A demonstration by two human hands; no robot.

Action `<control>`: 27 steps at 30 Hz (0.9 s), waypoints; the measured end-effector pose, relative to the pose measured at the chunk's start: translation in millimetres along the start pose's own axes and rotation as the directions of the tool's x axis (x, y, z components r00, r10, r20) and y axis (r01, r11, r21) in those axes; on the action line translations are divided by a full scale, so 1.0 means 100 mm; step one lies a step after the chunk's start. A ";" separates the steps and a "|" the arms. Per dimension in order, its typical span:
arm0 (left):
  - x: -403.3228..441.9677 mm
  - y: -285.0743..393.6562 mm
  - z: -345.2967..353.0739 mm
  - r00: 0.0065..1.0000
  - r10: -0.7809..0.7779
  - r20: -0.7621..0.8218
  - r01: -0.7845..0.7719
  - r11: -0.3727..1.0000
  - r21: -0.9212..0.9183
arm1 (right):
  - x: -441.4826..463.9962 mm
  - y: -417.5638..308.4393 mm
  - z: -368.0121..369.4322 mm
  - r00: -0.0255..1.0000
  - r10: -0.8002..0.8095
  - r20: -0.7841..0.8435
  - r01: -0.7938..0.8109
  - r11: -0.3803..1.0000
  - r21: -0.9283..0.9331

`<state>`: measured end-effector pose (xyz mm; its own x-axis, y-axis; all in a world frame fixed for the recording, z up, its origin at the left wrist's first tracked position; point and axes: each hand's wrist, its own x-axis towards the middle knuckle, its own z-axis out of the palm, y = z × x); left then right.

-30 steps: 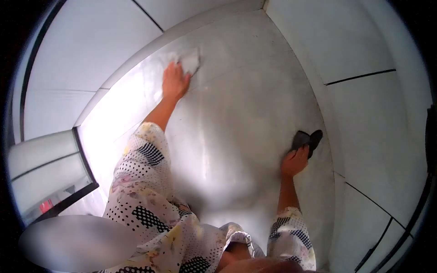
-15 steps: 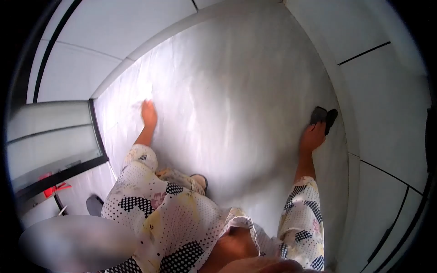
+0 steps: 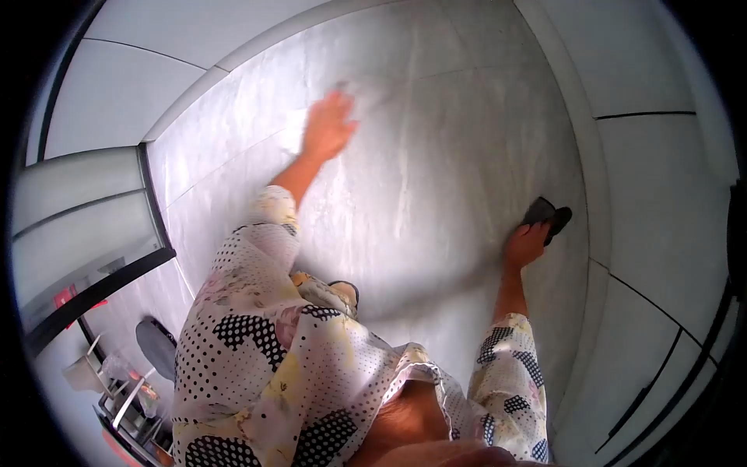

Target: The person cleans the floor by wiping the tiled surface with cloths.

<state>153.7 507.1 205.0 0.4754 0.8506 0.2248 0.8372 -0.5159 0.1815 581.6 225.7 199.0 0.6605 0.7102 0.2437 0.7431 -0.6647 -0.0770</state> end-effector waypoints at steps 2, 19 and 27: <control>-0.33 -0.58 -0.01 0.985 -0.146 -0.091 0.161 0.969 0.190 | -0.05 -0.03 -0.04 0.999 -0.038 -0.023 0.038 0.999 0.011; -1.70 0.13 -0.18 0.951 -0.027 0.307 0.071 0.989 -0.132 | -1.65 -0.62 -0.35 0.699 -0.683 0.211 0.382 0.606 0.697; -0.07 -0.27 -0.45 0.729 0.178 0.661 0.069 0.942 -0.329 | -0.77 0.78 0.54 0.765 -0.582 0.275 0.488 0.803 0.342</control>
<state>116.0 510.4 242.0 0.6741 0.5955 -0.4369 0.7322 -0.4609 0.5015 594.5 131.2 122.2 0.1022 0.9942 -0.0349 0.9558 -0.1078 -0.2737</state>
